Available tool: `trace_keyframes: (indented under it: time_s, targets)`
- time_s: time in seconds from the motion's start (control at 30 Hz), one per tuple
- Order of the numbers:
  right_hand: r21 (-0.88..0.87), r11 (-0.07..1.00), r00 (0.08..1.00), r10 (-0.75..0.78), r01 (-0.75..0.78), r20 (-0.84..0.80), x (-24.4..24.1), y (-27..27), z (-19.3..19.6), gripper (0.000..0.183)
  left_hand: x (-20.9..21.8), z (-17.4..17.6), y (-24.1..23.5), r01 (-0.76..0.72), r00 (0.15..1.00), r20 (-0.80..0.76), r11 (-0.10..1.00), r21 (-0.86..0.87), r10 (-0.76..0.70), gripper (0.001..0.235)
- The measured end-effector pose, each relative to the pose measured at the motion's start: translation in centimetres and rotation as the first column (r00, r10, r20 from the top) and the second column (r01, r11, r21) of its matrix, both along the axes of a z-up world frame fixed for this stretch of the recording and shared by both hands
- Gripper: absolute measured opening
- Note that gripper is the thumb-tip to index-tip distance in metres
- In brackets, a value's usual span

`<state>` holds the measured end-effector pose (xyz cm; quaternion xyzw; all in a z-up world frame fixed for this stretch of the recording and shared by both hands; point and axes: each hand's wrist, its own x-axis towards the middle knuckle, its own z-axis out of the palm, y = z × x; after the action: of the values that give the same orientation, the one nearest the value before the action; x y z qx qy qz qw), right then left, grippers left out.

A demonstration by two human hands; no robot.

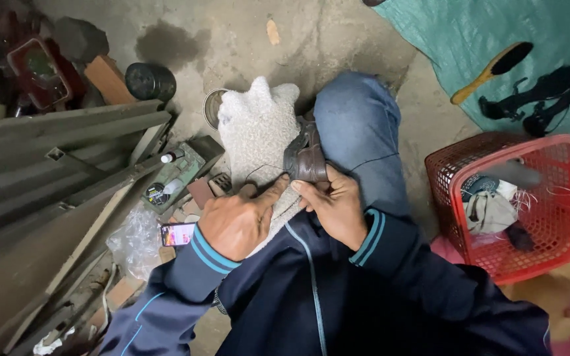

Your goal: The person sits on the floor and sews a brown leather shoe using a needle and thread. They repeatedly push the needle through the shoe's sole and pull the thread tight to secure the stitching.

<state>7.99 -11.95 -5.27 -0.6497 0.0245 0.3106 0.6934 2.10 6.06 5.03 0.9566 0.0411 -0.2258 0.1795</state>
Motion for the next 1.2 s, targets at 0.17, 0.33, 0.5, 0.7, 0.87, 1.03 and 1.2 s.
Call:
trace_keyframes:
  time_s: [0.17,0.33,0.5,0.7,0.87,1.03,1.2]
  targets:
    - [0.015,1.000,1.000,0.002,-0.002,0.018,0.1,-0.1,-0.2,0.015,0.3,-1.2,-0.3,-0.022,0.999,0.047,1.000,0.005,0.022,0.049]
    - [0.010,1.000,0.999,0.007,-0.007,0.032,0.1,0.1,0.3,0.019,0.4,-1.9,-0.3,-0.019,0.998,0.061,1.000,0.009,0.018,0.048]
    - [-0.008,1.000,1.000,0.016,-0.016,0.027,0.4,0.2,0.8,0.016,-0.5,-3.4,-0.4,-0.039,0.996,0.083,0.999,-0.010,0.040,0.048]
    - [-0.037,0.995,0.995,0.092,-0.090,0.046,0.7,0.0,0.6,0.014,0.4,-1.9,-0.7,0.003,0.995,0.096,0.998,0.057,-0.009,0.041]
    - [-0.024,0.995,0.995,0.094,-0.093,0.043,0.5,-0.3,0.1,0.018,0.3,-3.1,-0.9,-0.135,0.987,0.067,0.985,-0.111,0.143,0.040]
    - [-0.042,0.992,0.989,0.125,-0.122,0.078,0.4,-0.3,-0.6,0.014,1.2,-1.8,-1.9,0.000,0.984,0.174,0.992,0.127,-0.023,0.031]
    - [0.030,0.999,0.998,0.042,-0.043,0.039,0.1,-0.5,-0.6,0.016,2.1,-2.1,-0.6,-0.096,0.968,0.226,0.994,-0.049,0.105,0.022]
